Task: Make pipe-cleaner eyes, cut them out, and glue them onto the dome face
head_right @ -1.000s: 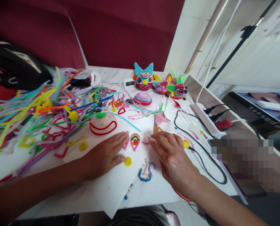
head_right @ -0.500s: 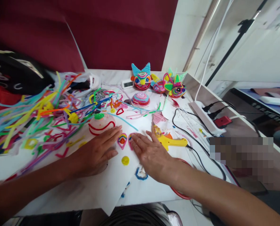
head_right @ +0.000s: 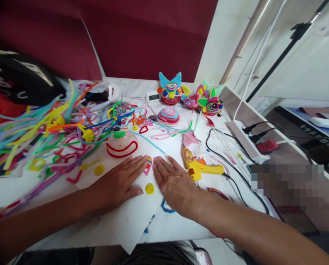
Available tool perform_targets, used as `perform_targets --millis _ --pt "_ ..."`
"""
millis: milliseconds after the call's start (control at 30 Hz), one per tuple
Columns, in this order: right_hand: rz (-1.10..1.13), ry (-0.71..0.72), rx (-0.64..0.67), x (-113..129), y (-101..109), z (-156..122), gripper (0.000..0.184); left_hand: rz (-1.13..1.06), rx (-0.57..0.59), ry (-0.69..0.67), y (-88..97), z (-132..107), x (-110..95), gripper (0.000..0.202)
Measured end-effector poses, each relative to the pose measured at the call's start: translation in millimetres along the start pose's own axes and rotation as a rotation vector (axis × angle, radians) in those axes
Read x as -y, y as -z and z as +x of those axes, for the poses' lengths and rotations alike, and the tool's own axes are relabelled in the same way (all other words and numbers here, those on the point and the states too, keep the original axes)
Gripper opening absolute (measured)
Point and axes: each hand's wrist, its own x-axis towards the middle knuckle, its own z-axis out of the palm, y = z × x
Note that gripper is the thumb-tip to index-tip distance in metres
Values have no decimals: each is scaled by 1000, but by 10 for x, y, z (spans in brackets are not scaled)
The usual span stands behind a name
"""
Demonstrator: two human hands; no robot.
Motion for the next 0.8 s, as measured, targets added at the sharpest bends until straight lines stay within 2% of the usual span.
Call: perform_targets --millis 67,133,200,300,400,500,667,800 --pt "44 10 -7 -33 37 -6 46 -32 -67 -9 32 9 23 64" --pt "101 -1 -47 -91 114 -45 49 -78 -190 1 115 25 68 55" --pt "154 -45 -147 -162 226 -121 47 -119 -319 50 240 38 136 46" --pt "217 -164 -329 -271 413 -274 32 -158 -481 46 424 44 264 36" --pt "179 -236 -454 -375 550 -404 12 -163 -532 21 510 57 374 29" --pt "50 -283 -548 -483 608 -474 2 -185 -521 43 487 112 433 23" --pt "-131 -472 -616 -691 597 -551 16 -170 -485 67 346 212 459 24" --pt "-106 -643 -715 -818 506 -651 21 -127 -605 76 222 207 472 24"
